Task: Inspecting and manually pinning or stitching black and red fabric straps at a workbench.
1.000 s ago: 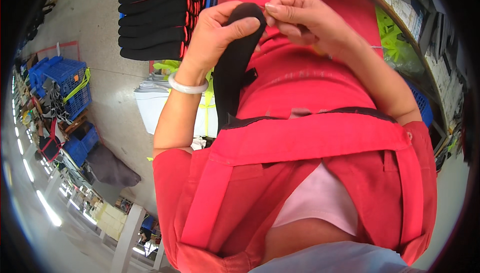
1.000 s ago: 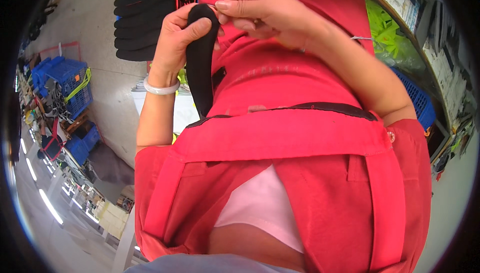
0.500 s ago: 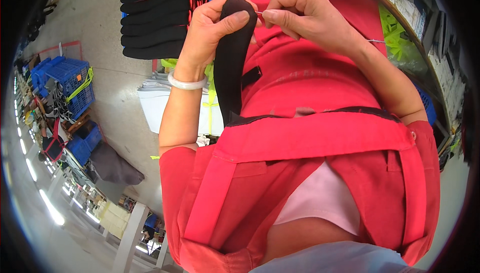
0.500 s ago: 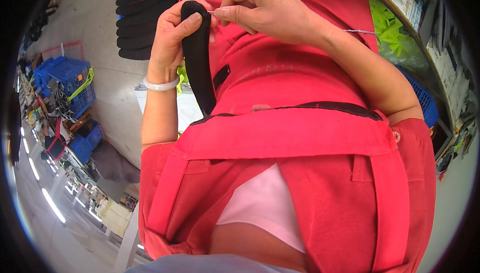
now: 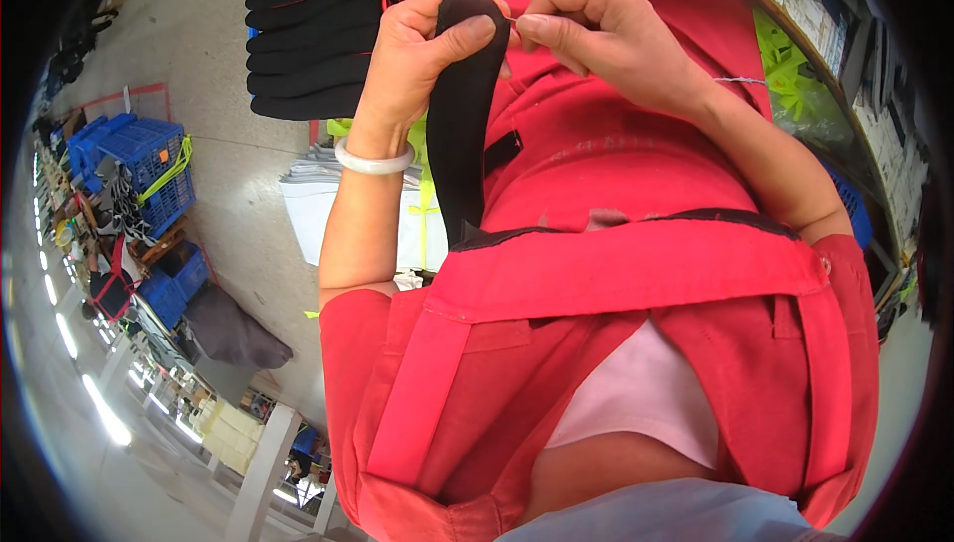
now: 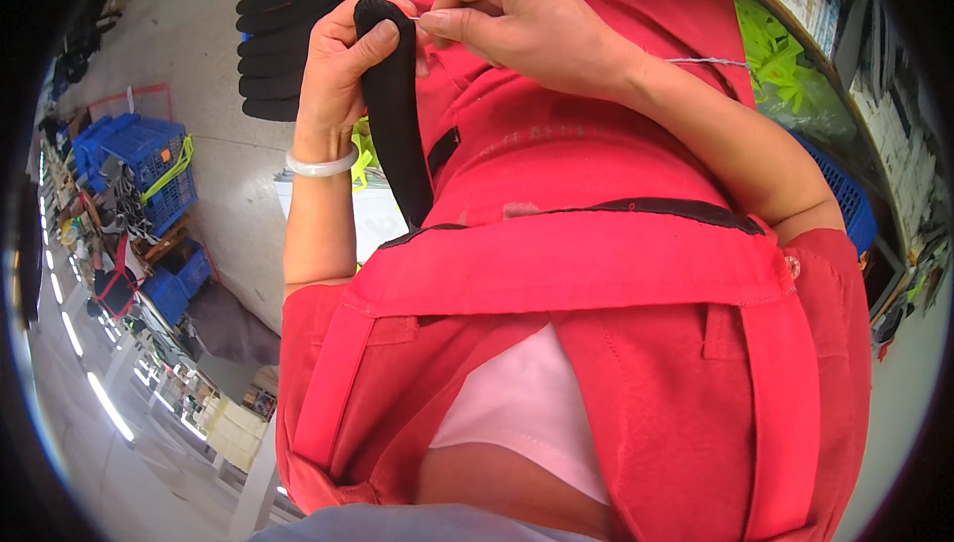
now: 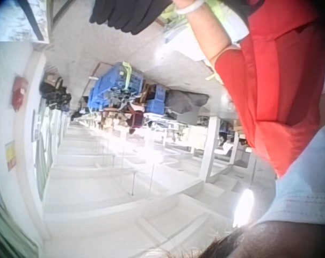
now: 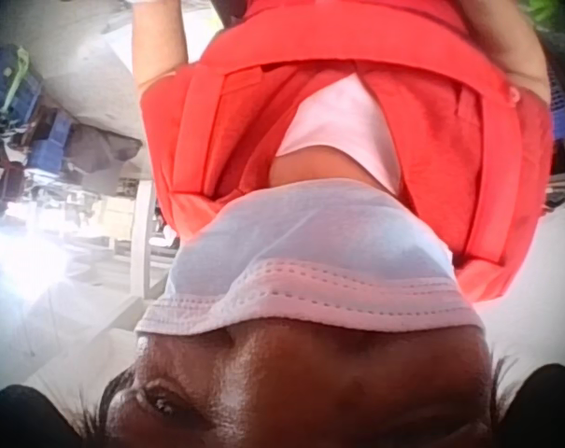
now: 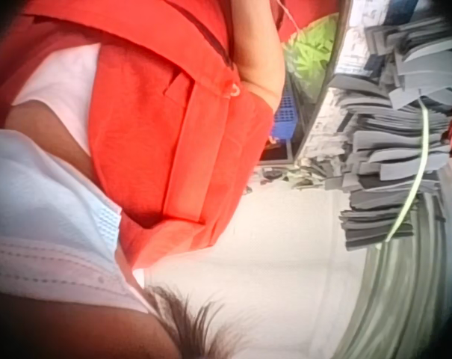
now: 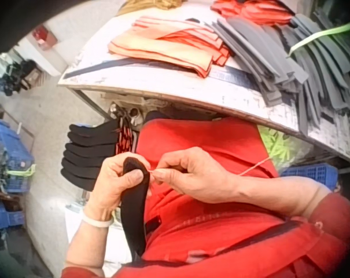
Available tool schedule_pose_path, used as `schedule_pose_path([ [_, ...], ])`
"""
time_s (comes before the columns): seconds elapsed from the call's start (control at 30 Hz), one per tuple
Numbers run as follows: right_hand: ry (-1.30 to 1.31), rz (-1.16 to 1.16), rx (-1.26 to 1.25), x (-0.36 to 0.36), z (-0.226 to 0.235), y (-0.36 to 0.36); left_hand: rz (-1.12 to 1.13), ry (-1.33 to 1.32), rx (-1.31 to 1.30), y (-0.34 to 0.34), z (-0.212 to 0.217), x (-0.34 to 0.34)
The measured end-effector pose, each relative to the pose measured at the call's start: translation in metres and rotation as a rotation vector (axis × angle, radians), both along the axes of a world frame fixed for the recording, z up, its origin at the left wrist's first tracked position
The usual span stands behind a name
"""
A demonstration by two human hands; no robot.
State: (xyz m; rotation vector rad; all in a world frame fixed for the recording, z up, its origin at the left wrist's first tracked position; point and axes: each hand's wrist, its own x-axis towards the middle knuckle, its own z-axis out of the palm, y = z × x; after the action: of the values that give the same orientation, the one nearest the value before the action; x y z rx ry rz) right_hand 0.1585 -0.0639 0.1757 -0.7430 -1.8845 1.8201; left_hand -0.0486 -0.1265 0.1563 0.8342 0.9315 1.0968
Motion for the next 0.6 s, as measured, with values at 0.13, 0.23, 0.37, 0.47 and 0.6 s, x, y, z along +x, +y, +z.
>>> schedule_pose_path([
  [0.13, 0.216, 0.066, -0.663, -0.001, 0.015, -0.01, 0.018, -0.147, 0.058, -0.006, 0.0, -0.002],
  [0.23, 0.273, 0.079, -0.751, -0.004, 0.011, -0.004, 0.064, -0.108, 0.048, -0.001, 0.006, -0.001],
  [0.37, -0.092, 0.084, -0.309, -0.001, 0.008, 0.02, 0.076, -0.098, -0.017, 0.004, 0.007, -0.007],
  [0.47, -0.11, 0.066, -0.143, 0.003, 0.006, 0.015, 0.051, -0.025, -0.027, 0.001, 0.01, -0.01],
  [0.6, -0.104, 0.004, -0.076, -0.001, 0.017, 0.014, 0.045, 0.04, -0.006, 0.001, 0.008, -0.006],
])
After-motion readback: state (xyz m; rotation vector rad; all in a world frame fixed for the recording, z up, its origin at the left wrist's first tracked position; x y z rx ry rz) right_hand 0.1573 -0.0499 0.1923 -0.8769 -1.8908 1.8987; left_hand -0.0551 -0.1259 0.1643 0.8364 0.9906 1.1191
